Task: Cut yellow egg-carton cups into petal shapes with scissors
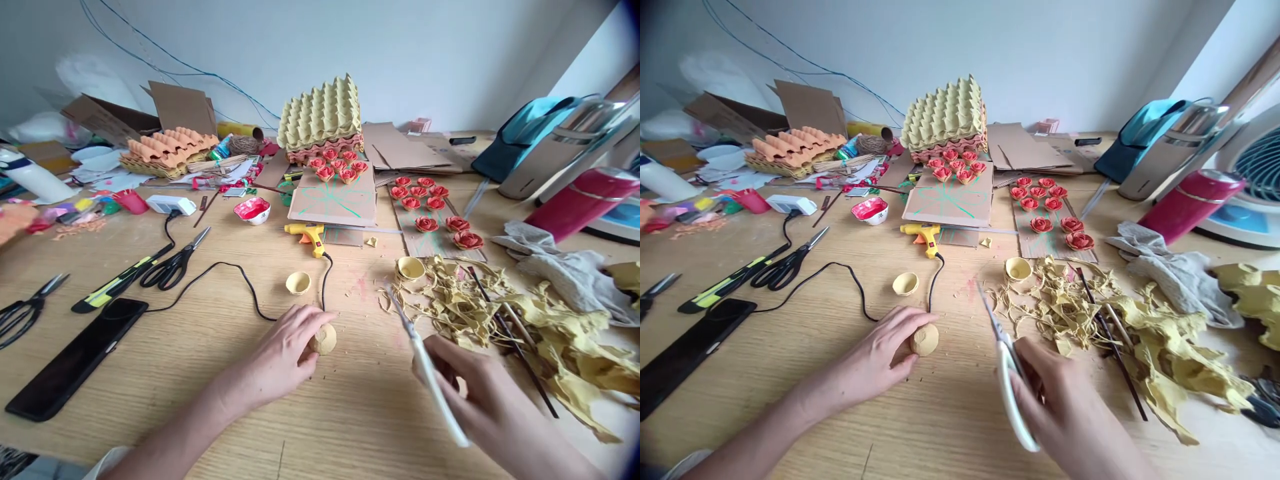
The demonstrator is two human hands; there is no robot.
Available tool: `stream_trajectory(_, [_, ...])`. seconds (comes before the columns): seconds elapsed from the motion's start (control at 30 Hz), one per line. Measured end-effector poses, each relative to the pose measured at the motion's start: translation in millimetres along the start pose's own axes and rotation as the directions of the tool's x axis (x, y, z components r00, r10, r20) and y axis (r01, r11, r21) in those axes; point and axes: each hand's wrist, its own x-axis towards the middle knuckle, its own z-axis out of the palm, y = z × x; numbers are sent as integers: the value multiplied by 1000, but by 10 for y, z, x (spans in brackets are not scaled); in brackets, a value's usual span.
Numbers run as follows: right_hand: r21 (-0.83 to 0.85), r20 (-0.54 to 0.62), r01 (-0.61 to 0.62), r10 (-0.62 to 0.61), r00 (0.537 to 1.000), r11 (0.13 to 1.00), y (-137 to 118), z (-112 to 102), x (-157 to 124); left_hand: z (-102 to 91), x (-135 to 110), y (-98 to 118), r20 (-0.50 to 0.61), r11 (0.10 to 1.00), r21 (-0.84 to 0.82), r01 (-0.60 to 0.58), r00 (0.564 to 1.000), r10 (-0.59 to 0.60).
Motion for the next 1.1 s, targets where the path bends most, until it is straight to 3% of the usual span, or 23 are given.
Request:
stream_trajectory(0.03, [-59, 70, 22, -18, 997, 998, -107, 32, 44, -2, -30, -12, -8, 1000, -6, -5, 1000, 5])
stream_trajectory(0.2, [-275, 59, 0, 16, 998, 961, -393, 285, -21, 36, -82, -24, -137, 999, 11, 42, 990, -40])
stream_trajectory(0.37, [-406, 116, -18, 70, 991, 914, -513, 456, -64, 116, -90, -7, -139, 997, 54, 56, 989, -48])
stream_trajectory(0.5, [-524, 0, -169, 198, 980, 835, -504, 433, -91, 74, -138, -29, -100, 999, -25, -35, 994, 33])
stream_trajectory(0.6, [-512, -7, -211, 242, 970, 833, -540, 445, -130, 58, -161, -47, -114, 997, -62, -50, 993, 43])
stream_trajectory(0.77, [-490, 79, -103, 162, 984, 865, -621, 539, -79, 138, -162, -71, -142, 1000, -18, -23, 990, 20])
stream_trajectory(0.87, [-555, -47, -243, 262, 964, 796, -614, 544, 19, 162, -163, -88, -152, 999, -30, -31, 988, 26])
stream_trajectory(0.93, [-537, -71, -279, 287, 955, 796, -645, 559, 85, 164, -163, -96, -158, 998, -45, -34, 987, 26])
stream_trajectory(1.03, [-494, 18, -174, 210, 978, 852, -731, 599, 167, 177, -156, -110, -175, 997, -72, -10, 985, -3])
stream_trajectory(1.1, [-522, 29, -152, 196, 980, 839, -752, 592, 212, 194, -149, -120, -193, 996, -85, 8, 981, -25])
